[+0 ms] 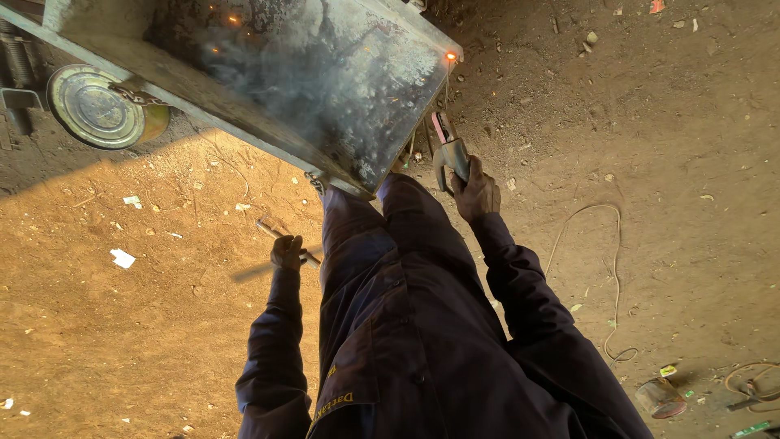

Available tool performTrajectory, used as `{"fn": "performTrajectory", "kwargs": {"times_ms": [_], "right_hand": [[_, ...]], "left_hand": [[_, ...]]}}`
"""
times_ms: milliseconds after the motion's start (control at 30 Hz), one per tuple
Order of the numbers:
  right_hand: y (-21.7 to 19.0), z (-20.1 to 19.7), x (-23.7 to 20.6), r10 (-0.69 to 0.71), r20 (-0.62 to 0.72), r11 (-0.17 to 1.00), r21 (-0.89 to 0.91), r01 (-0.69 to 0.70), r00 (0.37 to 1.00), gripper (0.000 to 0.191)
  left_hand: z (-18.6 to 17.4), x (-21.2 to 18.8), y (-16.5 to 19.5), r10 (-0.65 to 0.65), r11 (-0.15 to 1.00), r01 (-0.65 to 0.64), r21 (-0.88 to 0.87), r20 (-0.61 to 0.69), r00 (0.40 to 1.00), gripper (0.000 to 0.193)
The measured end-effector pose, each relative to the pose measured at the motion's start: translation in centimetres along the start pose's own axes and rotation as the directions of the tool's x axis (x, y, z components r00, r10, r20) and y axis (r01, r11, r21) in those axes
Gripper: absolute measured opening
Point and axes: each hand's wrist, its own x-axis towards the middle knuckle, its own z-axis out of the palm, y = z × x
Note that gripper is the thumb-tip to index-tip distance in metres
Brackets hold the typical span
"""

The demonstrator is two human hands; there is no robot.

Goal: The person hammers the underside of an upturned metal cart hopper, then uses an arc welding electrode holder to weld along its seams, producing sparks, and finally gathers the welding cable. The cart rests on the workshop floor throughout.

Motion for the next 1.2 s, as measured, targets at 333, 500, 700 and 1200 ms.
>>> {"fn": "performTrajectory", "kwargs": {"times_ms": [333, 500, 700, 1200], "right_hand": [[0.9, 0.9, 0.6, 0.0, -0.03, 0.999, 0.043, 0.001, 1.0, 0.044], [1.8, 1.3, 0.8, 0.075, 0.03, 0.997, -0.011, -0.075, 0.997, 0.051], [1.4, 1.0, 1.1, 0.085, 0.005, 0.996, -0.035, -0.085, 0.996, 0.049], [-0.8, -0.6, 1.4, 0.175, 0.015, 0.983, -0.058, -0.174, 0.984, 0.046]], "left_hand": [[0.1, 0.1, 0.1, 0.035, 0.999, -0.036, -0.034, -0.034, 0.999, 0.032], [0.0, 0.1, 0.0, 0.0, 1.0, 0.0, 0.005, -0.007, 1.0, 0.035], [-0.1, 0.0, -0.3, 0.028, 0.999, -0.028, 0.027, -0.002, 1.0, 0.037], [0.1, 0.0, -0.2, 0.088, 0.996, -0.088, -0.005, 0.008, 0.996, 0.042]]}}
